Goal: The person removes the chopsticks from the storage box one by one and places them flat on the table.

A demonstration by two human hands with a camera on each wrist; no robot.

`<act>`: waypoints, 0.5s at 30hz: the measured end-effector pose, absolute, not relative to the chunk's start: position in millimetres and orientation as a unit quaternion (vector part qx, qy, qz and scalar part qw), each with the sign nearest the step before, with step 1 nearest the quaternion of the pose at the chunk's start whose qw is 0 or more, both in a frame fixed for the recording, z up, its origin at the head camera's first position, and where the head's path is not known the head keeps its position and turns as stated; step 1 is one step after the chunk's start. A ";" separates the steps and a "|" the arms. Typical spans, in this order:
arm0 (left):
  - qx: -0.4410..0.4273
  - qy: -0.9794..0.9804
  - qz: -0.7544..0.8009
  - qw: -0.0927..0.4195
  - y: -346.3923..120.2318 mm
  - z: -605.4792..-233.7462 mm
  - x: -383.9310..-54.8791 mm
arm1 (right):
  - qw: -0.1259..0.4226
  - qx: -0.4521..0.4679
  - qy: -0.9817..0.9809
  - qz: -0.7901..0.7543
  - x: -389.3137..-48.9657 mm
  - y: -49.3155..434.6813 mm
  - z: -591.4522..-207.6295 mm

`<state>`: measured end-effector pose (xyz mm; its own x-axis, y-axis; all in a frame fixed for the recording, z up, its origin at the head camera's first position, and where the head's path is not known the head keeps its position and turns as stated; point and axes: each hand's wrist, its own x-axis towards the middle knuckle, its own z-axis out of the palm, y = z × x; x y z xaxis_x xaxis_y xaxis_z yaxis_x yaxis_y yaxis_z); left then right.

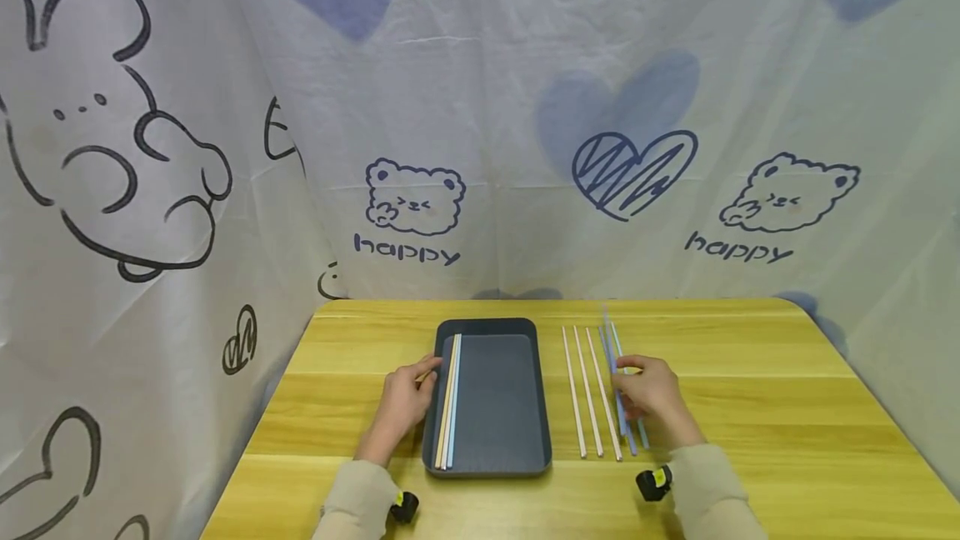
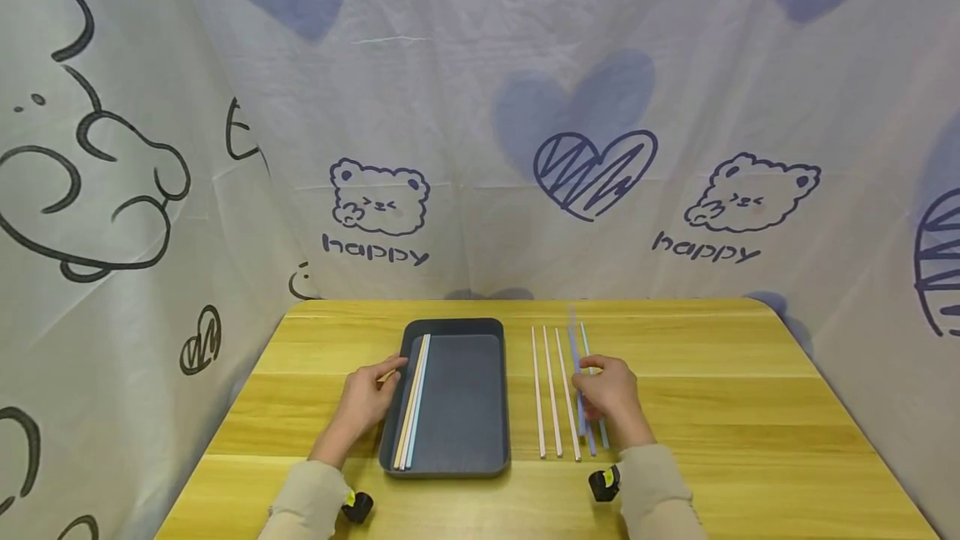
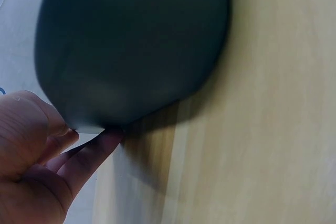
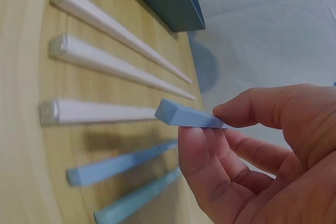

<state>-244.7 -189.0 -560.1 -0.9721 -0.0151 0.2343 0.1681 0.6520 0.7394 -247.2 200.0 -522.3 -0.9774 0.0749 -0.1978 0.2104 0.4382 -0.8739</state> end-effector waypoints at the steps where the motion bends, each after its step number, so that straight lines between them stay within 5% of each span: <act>1: -0.042 -0.902 -0.415 0.110 -189.2 -560.4 -244.7 | 0.064 0.085 0.846 -0.522 -246.6 202.1 -522.5; 15: -0.041 -0.903 -0.415 0.106 -189.9 -560.1 -244.8 | 0.068 0.118 0.855 -0.501 -243.0 230.7 -524.5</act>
<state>-244.8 -189.9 -560.1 -0.9742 -0.0146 0.2254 0.1617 0.6521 0.7407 -243.0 230.7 -524.5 -0.9630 0.1338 -0.2339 0.2694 0.4710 -0.8400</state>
